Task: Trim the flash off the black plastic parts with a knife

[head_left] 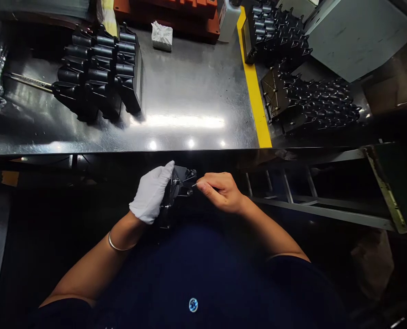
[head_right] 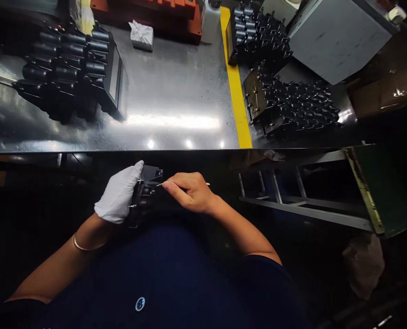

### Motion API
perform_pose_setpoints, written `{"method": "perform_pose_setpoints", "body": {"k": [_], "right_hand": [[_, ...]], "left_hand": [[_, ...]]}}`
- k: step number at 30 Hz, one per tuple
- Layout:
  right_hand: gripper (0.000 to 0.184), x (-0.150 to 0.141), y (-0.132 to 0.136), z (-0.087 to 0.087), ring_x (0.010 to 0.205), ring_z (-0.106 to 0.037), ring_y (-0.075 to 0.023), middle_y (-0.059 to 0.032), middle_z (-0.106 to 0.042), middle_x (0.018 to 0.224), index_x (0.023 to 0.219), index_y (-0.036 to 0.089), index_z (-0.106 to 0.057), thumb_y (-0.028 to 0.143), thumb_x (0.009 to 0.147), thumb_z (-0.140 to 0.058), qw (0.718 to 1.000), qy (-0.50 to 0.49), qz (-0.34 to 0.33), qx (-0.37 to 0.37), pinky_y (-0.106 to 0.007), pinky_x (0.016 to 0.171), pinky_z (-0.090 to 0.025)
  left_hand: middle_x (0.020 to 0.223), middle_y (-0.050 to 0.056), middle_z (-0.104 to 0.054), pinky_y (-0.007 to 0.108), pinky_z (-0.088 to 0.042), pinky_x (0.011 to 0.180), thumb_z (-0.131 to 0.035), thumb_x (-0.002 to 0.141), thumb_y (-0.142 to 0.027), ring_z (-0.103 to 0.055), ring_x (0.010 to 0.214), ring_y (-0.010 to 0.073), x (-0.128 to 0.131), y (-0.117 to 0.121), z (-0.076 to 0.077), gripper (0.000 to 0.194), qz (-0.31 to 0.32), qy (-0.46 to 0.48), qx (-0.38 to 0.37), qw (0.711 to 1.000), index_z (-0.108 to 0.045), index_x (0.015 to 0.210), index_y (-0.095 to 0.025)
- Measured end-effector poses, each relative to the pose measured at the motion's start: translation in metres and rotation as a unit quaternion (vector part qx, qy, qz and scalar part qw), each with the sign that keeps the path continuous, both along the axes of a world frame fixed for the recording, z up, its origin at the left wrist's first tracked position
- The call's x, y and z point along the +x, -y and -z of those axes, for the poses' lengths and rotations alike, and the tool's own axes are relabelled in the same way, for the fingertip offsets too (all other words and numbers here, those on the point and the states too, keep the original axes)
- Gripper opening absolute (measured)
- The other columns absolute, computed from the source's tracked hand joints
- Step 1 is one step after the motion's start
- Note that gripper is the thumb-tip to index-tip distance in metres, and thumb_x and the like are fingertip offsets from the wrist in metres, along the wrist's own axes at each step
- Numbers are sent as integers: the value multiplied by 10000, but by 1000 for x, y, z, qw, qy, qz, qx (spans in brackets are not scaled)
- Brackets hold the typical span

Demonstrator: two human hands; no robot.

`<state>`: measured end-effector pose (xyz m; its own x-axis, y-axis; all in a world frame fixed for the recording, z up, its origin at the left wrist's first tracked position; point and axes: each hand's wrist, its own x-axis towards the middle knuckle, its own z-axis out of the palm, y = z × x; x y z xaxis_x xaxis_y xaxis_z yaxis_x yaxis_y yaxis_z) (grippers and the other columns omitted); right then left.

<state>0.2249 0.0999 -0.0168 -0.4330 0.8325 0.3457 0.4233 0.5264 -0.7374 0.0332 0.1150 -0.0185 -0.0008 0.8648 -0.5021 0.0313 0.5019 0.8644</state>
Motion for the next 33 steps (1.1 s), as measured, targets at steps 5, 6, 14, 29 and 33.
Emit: {"method": "perform_pose_setpoints", "body": {"k": [5,6,14,29,33], "right_hand": [[251,4,-3,-7,547,-560,-85,-25,-666,651,792,140,-670,218,965,-507,999,-10,27,46,-210,543,-431],[239,3,-3,-7,547,-557,-86,-26,-667,650,791,137,-671,210,959,-517,998,3,33,57,-212,550,-433],[348,10,-2,-17,511,-465,-53,17,-550,577,670,144,-595,259,980,-487,994,1,-55,-89,-185,502,-354],[553,4,-6,-10,457,-374,-87,30,-398,471,513,199,-410,520,955,-493,985,83,-30,147,-263,457,-259],[348,-12,-9,-10,492,-571,-118,-10,-616,575,839,174,-631,511,910,-585,986,60,74,139,-232,469,-415]], "left_hand": [[557,-26,-495,218,-398,488,-630,820,-550,-436,538,106,-1,1,-6,447,-22,-56,59,996,-537,572,-190],[553,-32,-471,214,-387,484,-630,823,-536,-418,536,102,-1,1,-7,445,-27,-65,67,995,-523,564,-190],[510,-38,-433,216,-364,457,-677,784,-394,-386,509,96,1,2,-17,367,-35,-91,97,990,-523,520,-189],[525,-50,-461,214,-401,509,-727,741,-494,-423,523,92,7,0,-5,406,-85,-45,135,986,-540,556,-185],[548,-34,-522,234,-442,500,-686,722,-648,-484,515,109,19,-27,-4,495,-142,101,82,981,-554,602,-186]]}}
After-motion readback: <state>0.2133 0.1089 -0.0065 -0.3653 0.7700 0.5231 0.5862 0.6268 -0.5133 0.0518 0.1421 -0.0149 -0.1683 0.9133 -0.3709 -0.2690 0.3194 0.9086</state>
